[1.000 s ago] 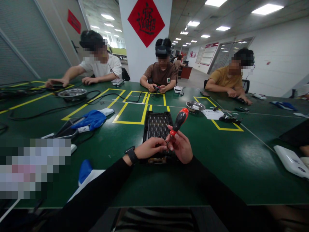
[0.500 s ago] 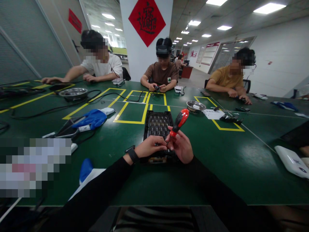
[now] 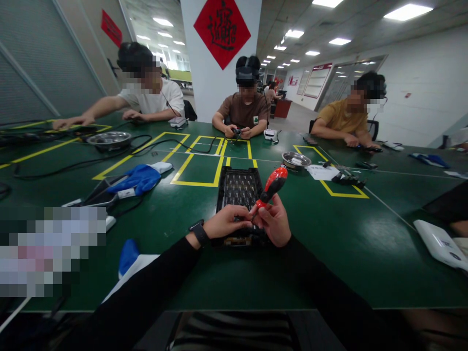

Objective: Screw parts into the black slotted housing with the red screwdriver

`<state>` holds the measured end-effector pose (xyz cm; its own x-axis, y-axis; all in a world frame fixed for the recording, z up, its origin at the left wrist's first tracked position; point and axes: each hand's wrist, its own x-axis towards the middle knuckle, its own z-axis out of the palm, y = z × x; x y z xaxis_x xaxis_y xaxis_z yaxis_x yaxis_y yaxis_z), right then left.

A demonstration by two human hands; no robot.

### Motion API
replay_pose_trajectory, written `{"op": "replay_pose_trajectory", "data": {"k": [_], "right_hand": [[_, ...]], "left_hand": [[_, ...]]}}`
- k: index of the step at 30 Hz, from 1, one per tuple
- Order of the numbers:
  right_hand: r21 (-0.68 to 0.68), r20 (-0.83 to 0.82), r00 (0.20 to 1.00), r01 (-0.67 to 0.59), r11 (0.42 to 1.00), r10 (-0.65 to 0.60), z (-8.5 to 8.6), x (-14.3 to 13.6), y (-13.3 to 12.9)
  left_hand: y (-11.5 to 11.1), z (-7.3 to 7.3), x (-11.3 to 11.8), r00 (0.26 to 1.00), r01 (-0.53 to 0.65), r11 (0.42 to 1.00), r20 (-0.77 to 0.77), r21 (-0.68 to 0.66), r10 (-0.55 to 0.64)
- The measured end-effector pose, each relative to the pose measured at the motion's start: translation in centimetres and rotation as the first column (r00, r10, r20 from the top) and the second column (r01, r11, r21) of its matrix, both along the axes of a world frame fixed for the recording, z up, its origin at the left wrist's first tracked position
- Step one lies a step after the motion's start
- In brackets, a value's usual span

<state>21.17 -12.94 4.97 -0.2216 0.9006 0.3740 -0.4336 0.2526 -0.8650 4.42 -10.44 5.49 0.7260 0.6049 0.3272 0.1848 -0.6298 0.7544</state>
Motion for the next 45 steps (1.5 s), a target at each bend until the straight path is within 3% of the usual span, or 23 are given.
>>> {"op": "replay_pose_trajectory", "data": {"k": [7,21,28,37,41,45], "right_hand": [[-0.098,-0.065,0.998,-0.034,0.995,0.028,0.9,-0.2,-0.3],[-0.010,-0.003,1.000,0.023,1.000,-0.023,-0.1,0.0,0.1],[-0.081,-0.076,0.996,-0.040,0.996,0.034,1.0,-0.1,-0.4],[-0.109,-0.033,0.999,0.000,0.994,-0.004,0.8,-0.2,-0.4],[-0.073,-0.061,0.997,0.050,0.996,-0.054,1.5,0.4,-0.1],[-0.034,-0.164,0.959,0.228,0.973,-0.230,2.2,1.7,1.0]], "left_hand": [[0.1,-0.1,0.0,1.000,-0.009,1.000,0.000,0.020,0.009],[0.1,-0.1,0.0,1.000,0.005,1.000,0.016,-0.005,-0.005],[0.1,0.0,0.0,1.000,-0.002,1.000,0.000,-0.004,0.002],[0.0,0.2,0.1,0.999,-0.004,1.000,0.039,-0.028,0.005],[-0.1,0.2,0.2,0.994,-0.045,0.991,0.097,-0.123,0.057],[0.2,0.3,0.0,0.958,-0.102,0.939,0.221,-0.328,0.181]]}}
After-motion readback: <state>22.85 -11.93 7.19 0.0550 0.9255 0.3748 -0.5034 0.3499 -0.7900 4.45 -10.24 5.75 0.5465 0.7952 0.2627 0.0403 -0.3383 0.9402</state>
